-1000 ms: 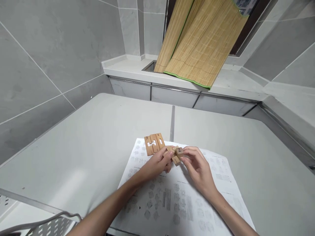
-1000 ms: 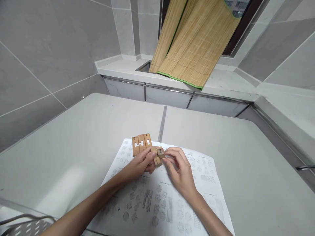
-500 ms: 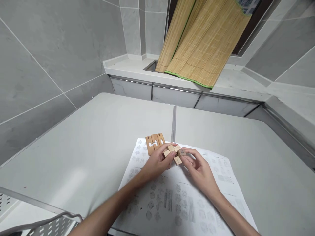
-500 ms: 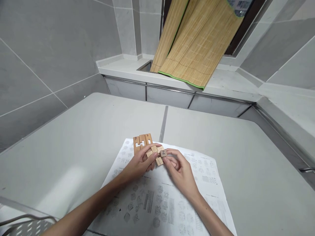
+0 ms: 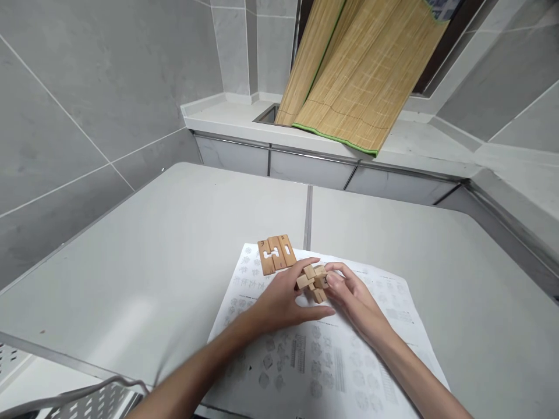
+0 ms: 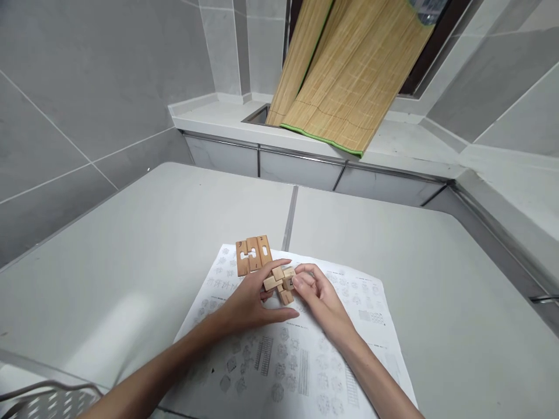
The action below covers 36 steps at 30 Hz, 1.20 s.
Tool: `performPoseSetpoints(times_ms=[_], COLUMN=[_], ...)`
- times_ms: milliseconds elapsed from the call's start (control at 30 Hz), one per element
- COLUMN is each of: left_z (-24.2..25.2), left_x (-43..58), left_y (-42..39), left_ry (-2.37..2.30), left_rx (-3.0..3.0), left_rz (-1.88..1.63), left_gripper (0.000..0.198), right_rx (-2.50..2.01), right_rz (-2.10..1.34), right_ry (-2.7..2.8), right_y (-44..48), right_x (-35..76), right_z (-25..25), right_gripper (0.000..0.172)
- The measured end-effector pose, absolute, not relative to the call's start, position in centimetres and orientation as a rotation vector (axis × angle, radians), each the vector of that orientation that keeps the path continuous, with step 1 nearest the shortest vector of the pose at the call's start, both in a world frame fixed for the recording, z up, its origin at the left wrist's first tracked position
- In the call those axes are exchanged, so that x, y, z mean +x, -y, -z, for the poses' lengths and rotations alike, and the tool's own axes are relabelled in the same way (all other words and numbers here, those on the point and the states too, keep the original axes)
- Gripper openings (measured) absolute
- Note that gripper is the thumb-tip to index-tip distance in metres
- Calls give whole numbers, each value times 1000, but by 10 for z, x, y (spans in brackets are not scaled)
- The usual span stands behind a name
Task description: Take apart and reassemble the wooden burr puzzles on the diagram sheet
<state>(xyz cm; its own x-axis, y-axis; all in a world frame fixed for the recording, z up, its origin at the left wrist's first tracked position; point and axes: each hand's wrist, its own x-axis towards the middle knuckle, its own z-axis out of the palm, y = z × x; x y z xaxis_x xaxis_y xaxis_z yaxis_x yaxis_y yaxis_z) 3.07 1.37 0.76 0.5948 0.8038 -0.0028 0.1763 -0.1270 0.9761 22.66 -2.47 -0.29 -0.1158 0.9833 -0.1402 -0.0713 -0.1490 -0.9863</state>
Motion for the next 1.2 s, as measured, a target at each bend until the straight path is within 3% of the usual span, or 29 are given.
performPoseSetpoints(times_ms=[300,600,1000,1067,1200], left_z=[1,-3,5,5,5], left_x=[28,25,29,28,24], left_y=[-14,-18,-16,-17,-22], left_ry=[-912,-842,-837,-845,-981], left_rx=[2148,2099,2386,2397,2389], left_rz=[-864,-868,-1006,-995,-914], left_gripper=[65,75,65,71,102], right_rx=[-1167,-1228,-1269,-1276,-1391], right_rz=[-1472,-1350,-1255,-1203,-922], right_ry=[1285,1306,1449,1432,1340], right_y=[27,27,25,24,17], right_x=[223,223,229,230,242], right_z=[-3,-2,-1,-1,2], right_gripper=[52,34,36,36,36])
